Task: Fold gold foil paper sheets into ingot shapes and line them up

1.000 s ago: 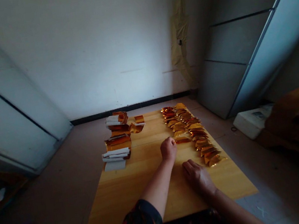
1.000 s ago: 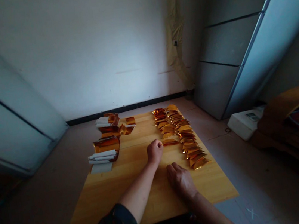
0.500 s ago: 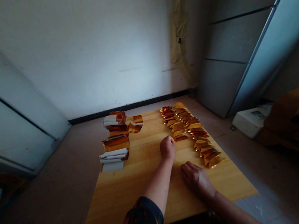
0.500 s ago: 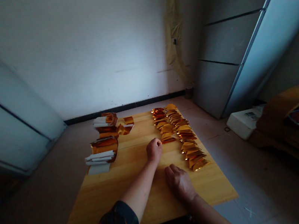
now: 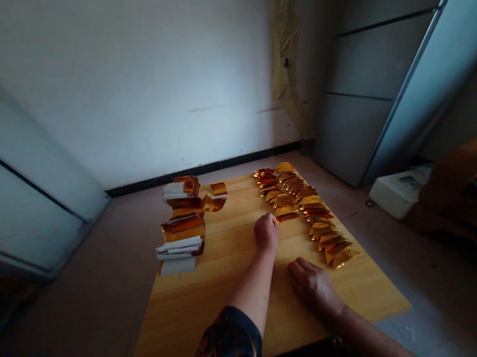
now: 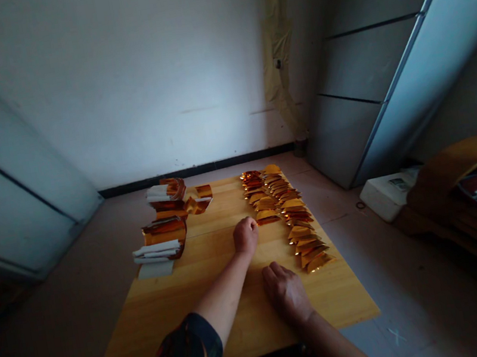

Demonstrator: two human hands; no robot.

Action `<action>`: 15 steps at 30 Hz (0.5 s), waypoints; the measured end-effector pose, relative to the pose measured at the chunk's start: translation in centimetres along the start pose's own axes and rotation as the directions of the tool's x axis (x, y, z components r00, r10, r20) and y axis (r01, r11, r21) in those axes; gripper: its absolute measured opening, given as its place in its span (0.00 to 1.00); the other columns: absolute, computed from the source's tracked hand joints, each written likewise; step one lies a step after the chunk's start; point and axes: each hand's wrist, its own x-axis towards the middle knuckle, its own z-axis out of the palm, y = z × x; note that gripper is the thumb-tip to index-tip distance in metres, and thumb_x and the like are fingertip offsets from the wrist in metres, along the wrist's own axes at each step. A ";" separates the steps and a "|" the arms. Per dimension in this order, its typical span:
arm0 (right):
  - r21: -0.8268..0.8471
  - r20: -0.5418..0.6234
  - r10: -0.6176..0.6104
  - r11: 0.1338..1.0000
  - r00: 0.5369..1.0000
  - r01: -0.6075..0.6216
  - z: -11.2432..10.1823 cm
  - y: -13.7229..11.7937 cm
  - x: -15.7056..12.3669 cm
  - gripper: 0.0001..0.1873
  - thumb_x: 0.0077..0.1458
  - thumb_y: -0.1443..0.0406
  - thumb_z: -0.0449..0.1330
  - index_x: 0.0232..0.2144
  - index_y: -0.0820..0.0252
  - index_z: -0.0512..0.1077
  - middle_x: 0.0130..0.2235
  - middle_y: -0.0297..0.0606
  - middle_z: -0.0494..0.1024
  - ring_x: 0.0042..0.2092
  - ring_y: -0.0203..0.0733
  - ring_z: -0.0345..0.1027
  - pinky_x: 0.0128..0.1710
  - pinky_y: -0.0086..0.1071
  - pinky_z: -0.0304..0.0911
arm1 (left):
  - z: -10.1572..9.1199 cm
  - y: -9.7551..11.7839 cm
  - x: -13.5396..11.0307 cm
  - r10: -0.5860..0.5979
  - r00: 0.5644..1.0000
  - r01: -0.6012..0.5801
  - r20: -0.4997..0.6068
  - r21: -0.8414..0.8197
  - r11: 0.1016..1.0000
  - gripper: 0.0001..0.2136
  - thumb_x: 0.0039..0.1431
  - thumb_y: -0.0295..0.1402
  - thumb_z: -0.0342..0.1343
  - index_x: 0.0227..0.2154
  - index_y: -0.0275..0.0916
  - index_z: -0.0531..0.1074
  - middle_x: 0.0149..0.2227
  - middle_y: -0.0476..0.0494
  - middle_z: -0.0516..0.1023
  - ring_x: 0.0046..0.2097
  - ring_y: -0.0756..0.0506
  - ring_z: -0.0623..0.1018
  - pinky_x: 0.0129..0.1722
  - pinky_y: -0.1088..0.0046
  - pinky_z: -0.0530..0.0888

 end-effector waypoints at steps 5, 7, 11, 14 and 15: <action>-0.012 0.020 0.018 1.000 1.000 -0.018 -0.3 -0.2 0.1 0.10 0.57 0.72 0.49 0.25 0.60 0.65 0.26 0.33 0.68 0.26 0.32 0.60 0.26 0.27 0.48 | 0.3 0.0 0.2 0.019 1.000 -0.019 -0.004 0.063 0.998 0.10 0.58 0.26 0.46 0.29 0.39 0.73 0.31 0.44 0.75 0.34 0.47 0.72 0.36 0.73 0.64; -0.009 0.016 0.018 1.000 1.000 -0.018 -0.3 -0.2 0.1 0.11 0.57 0.72 0.48 0.25 0.60 0.64 0.27 0.33 0.68 0.26 0.32 0.60 0.26 0.27 0.48 | 0.2 0.0 0.2 0.021 1.000 -0.021 -0.002 0.076 0.997 0.09 0.58 0.27 0.47 0.29 0.39 0.72 0.31 0.43 0.75 0.35 0.47 0.72 0.36 0.73 0.64; 0.006 0.003 -0.002 1.000 1.000 0.002 -0.3 -0.1 0.0 0.10 0.57 0.72 0.49 0.25 0.59 0.64 0.26 0.33 0.67 0.26 0.32 0.60 0.26 0.27 0.49 | 0.1 0.1 0.1 0.021 1.000 -0.021 0.003 0.085 0.996 0.05 0.55 0.27 0.51 0.30 0.39 0.72 0.32 0.43 0.74 0.37 0.46 0.72 0.38 0.72 0.65; 0.000 0.012 -0.009 1.000 1.000 0.009 -0.1 0.1 0.0 0.10 0.57 0.72 0.49 0.26 0.59 0.65 0.27 0.33 0.67 0.27 0.32 0.61 0.27 0.27 0.49 | -0.2 -0.2 -0.6 0.009 1.000 -0.009 -0.004 0.060 0.998 0.05 0.54 0.25 0.53 0.32 0.39 0.72 0.34 0.43 0.74 0.39 0.46 0.72 0.41 0.71 0.65; -0.004 0.018 -0.007 1.000 1.000 0.007 -0.1 0.1 0.0 0.10 0.57 0.72 0.49 0.26 0.59 0.65 0.27 0.33 0.67 0.27 0.32 0.61 0.27 0.27 0.49 | -0.5 -0.4 -1.0 0.017 1.000 -0.016 -0.010 0.042 0.999 0.07 0.53 0.25 0.53 0.34 0.39 0.72 0.36 0.43 0.74 0.40 0.46 0.71 0.42 0.72 0.66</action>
